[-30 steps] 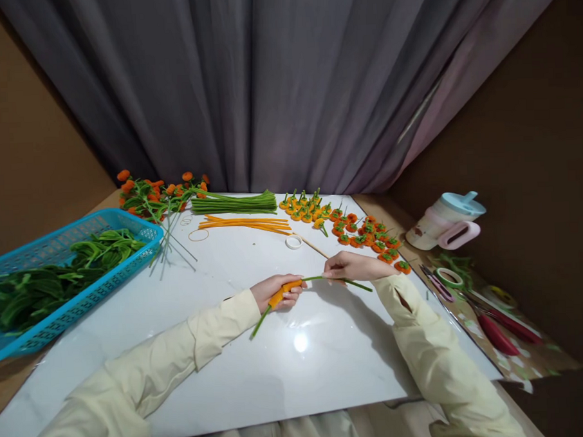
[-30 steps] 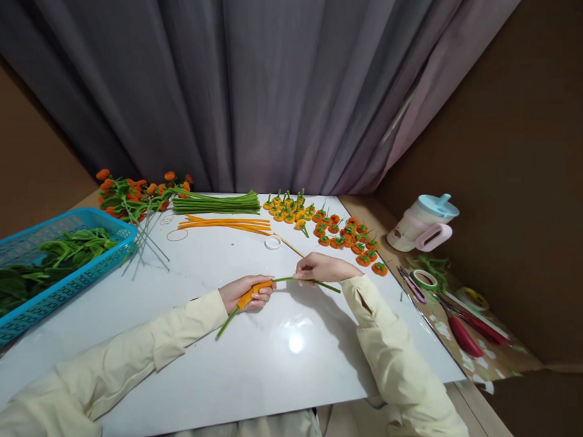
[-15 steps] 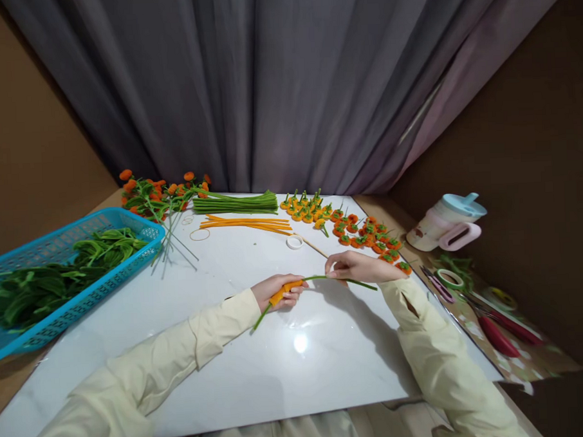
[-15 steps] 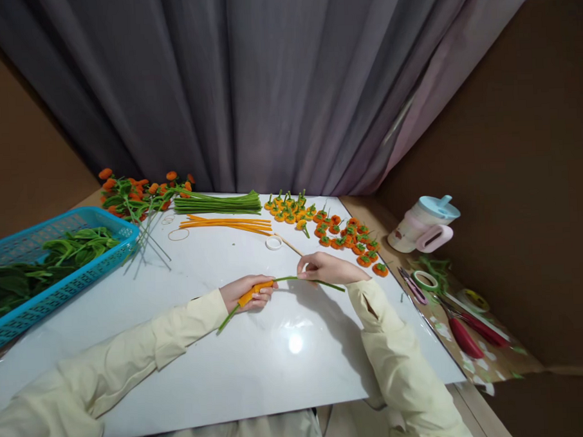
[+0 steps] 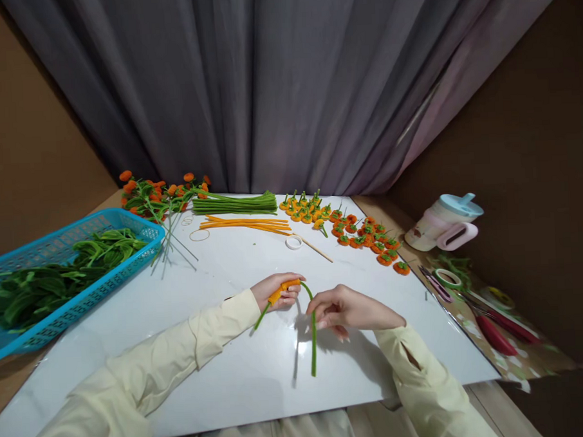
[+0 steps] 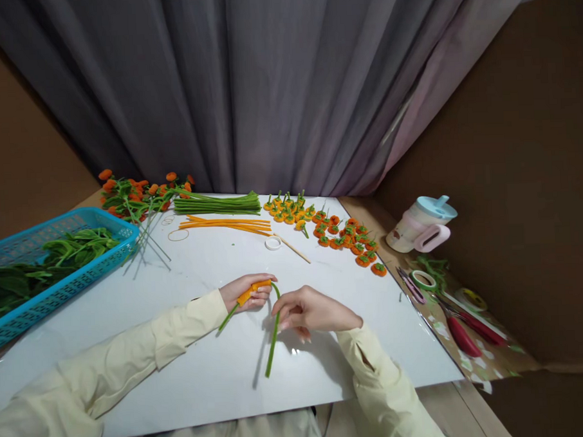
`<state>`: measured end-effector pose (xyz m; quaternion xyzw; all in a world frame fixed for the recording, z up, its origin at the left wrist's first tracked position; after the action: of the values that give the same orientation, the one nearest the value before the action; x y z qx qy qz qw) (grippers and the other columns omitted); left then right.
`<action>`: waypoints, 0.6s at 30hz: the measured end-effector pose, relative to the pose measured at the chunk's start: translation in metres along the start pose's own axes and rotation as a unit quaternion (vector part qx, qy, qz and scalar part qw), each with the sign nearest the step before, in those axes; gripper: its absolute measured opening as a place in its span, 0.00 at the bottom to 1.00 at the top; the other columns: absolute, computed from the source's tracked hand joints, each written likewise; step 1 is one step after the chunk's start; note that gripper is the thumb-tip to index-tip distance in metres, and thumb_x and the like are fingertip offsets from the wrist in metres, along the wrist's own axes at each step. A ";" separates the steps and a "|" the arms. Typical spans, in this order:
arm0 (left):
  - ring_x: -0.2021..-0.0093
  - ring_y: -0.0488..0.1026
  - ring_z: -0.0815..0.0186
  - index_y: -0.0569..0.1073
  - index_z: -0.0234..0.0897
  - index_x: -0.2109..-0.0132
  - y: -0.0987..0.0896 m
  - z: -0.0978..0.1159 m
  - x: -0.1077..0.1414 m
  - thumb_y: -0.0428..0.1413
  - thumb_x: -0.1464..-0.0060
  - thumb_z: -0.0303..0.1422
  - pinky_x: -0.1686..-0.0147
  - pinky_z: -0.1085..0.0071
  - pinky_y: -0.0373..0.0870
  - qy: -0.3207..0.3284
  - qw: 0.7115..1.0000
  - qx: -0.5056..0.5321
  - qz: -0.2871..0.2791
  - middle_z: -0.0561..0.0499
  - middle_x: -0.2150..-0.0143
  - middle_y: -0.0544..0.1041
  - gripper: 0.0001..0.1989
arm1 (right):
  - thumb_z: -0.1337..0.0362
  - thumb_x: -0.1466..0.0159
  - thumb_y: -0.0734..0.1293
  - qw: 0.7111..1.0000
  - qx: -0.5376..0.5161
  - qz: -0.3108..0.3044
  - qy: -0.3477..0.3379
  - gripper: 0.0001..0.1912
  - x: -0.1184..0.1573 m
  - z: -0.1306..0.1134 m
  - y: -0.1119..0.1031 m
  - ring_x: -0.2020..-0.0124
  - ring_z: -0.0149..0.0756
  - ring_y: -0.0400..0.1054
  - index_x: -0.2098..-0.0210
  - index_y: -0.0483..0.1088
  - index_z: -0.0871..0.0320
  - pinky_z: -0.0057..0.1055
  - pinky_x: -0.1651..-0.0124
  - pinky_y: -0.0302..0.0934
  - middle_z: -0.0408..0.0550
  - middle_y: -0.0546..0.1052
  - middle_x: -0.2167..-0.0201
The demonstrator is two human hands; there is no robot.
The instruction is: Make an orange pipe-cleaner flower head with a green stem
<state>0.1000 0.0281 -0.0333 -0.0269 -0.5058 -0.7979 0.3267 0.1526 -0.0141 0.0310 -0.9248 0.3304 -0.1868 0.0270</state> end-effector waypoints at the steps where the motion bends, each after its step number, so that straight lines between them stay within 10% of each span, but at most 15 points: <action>1: 0.88 0.49 0.80 0.67 0.31 0.68 0.000 0.000 0.000 0.47 0.43 0.27 0.88 0.83 0.44 0.002 1.000 -0.003 -0.002 0.59 0.83 0.55 0.07 | 0.56 0.43 0.67 1.000 0.019 0.002 -0.004 0.15 -0.002 -0.001 0.004 0.87 0.24 0.60 0.63 0.69 0.62 0.22 0.83 0.55 0.44 0.74 0.74; 5: 0.88 0.50 0.80 0.67 0.31 0.69 0.002 0.001 0.000 0.48 0.44 0.28 0.87 0.83 0.46 0.012 1.000 -0.017 -0.008 0.59 0.83 0.57 0.07 | 0.63 0.40 0.66 0.969 0.218 0.087 -0.080 0.07 -0.009 -0.021 0.012 0.81 0.27 0.63 0.71 0.72 0.61 0.23 0.75 0.57 0.43 0.74 0.78; 12: 0.88 0.48 0.80 0.66 0.32 0.70 0.002 0.003 -0.001 0.50 0.46 0.30 0.88 0.83 0.46 0.016 0.999 -0.038 -0.015 0.61 0.84 0.56 0.07 | 0.65 0.39 0.65 0.787 0.521 0.263 -0.198 0.07 0.009 -0.064 0.031 0.66 0.38 0.61 0.73 0.68 0.59 0.32 0.66 0.57 0.49 0.70 0.71; 18: 0.88 0.45 0.81 0.63 0.33 0.73 0.000 0.002 0.000 0.54 0.49 0.32 0.88 0.83 0.44 0.010 0.997 -0.072 -0.018 0.61 0.85 0.55 0.10 | 0.66 0.35 0.60 0.794 0.506 0.222 -0.254 0.07 0.011 -0.068 0.042 0.54 0.40 0.61 0.70 0.63 0.59 0.42 0.49 0.54 0.52 0.70 0.64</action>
<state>0.0999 0.0299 -0.0321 -0.0329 -0.4445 -0.8382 0.3142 0.1104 -0.0482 0.0906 -0.6944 0.3665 -0.0743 0.6148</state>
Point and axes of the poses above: each hand's wrist, its own x-axis away from the middle knuckle, its own y-axis out of the palm, z = x × y, the point moved 9 cm from there along -x, towards the middle knuckle
